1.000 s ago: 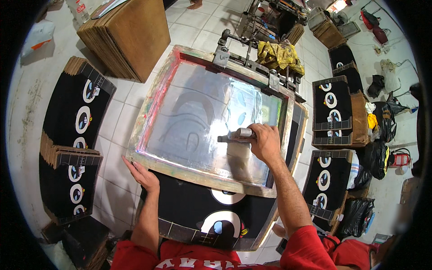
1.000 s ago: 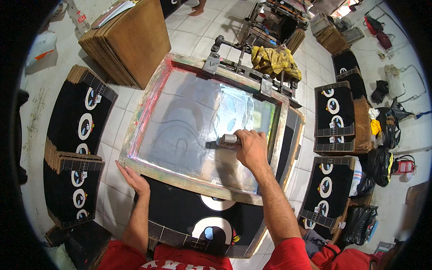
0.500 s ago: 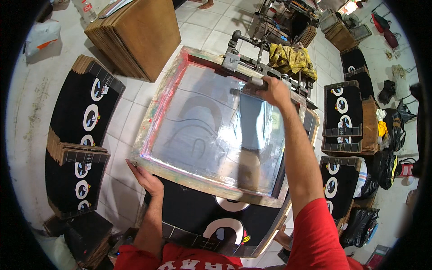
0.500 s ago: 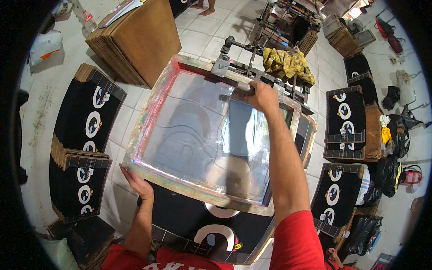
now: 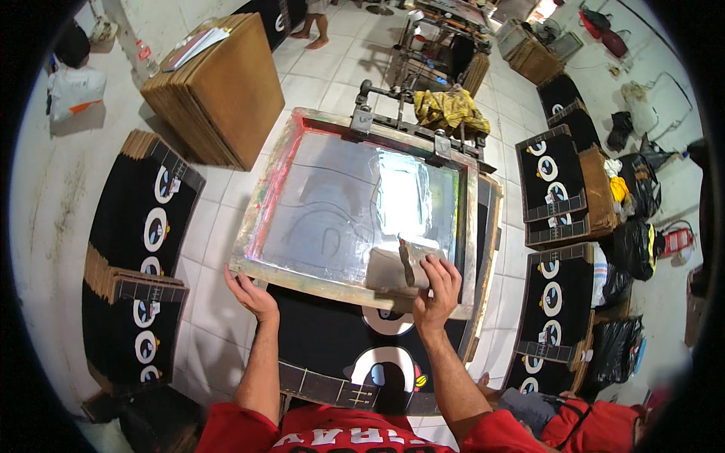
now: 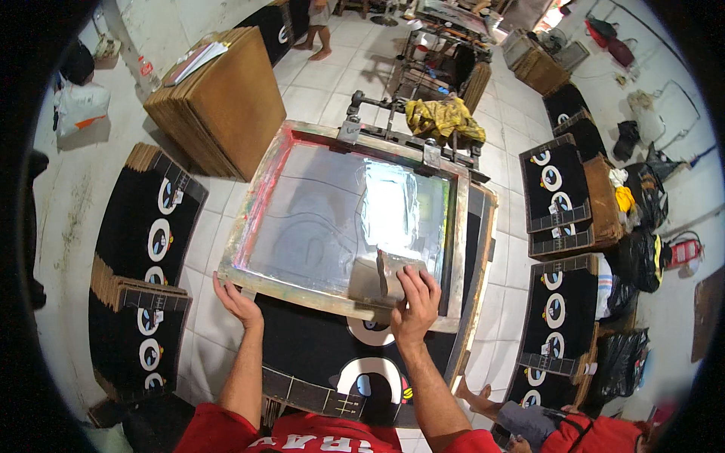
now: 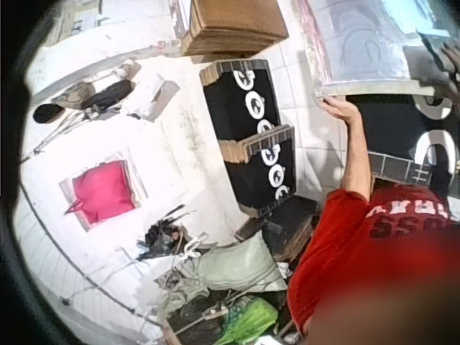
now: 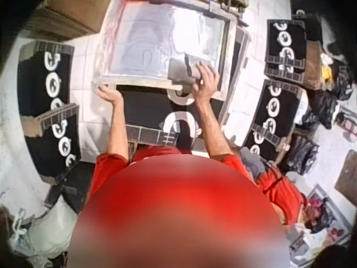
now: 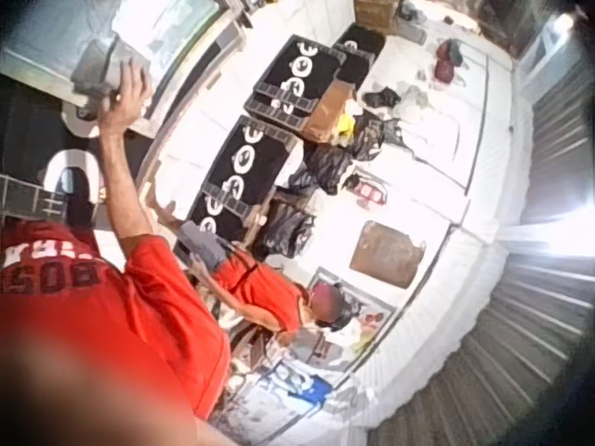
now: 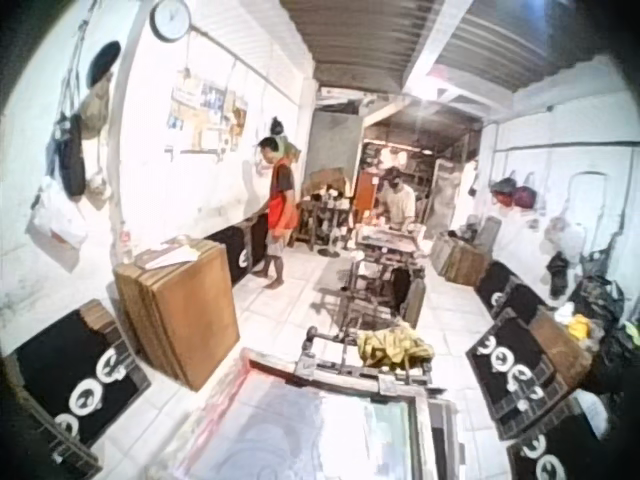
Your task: The person performs screen printing on black doormats by placing a screen frame over the mat, applying blue ink, and using a squeegee to pull the ink through the mesh. The person repeats this cycle on multiple mats, stacking finished items aside.
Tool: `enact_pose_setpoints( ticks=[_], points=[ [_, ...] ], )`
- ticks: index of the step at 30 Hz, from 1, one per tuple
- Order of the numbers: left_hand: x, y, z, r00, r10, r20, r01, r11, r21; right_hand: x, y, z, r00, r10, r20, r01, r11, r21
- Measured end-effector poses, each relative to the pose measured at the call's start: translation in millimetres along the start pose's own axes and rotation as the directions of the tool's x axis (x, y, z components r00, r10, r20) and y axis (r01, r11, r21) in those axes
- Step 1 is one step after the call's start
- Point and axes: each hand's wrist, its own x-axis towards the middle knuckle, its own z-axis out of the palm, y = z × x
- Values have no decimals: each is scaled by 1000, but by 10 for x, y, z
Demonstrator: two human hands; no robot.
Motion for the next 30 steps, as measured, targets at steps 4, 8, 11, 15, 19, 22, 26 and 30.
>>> enact_pose_setpoints(
  ticks=[4, 8, 11, 15, 19, 22, 26, 30],
  points=[
    [365, 872, -13, 998, 52, 35, -42, 971, -236, 244, -430, -419, 986, -85, -145, 89, 996, 23],
    [848, 1398, 28, 921, 342, 188, -276, 911, -306, 1349, -608, -788, 879, -317, -356, 273, 947, -170],
    [1180, 792, -163, 850, 373, 372, -321, 927, -196, 2041, -772, -1063, 906, -256, -338, 194, 959, -206],
    [868, -1020, -1341, 805, -191, 561, -174, 829, 532, 2730, -852, -1258, 945, -121, -304, 38, 964, -264],
    [-559, -2300, -2839, 483, -733, 479, 172, 616, 769, 3174, -809, -1354, 960, -16, -279, -67, 956, -284],
    [-1542, -2523, -3408, 371, -842, 390, 368, 520, 771, 3425, -751, -1401, 958, -15, -287, -79, 946, -314],
    [-1814, -2375, -3516, 576, -604, 551, -14, 667, 745, 3629, -609, -1445, 966, -45, -253, -45, 939, -340],
    [-1763, -2115, -3425, 674, -353, 649, -343, 628, 698, 3704, -481, -1391, 941, -121, -315, -17, 916, -400]
  ],
)
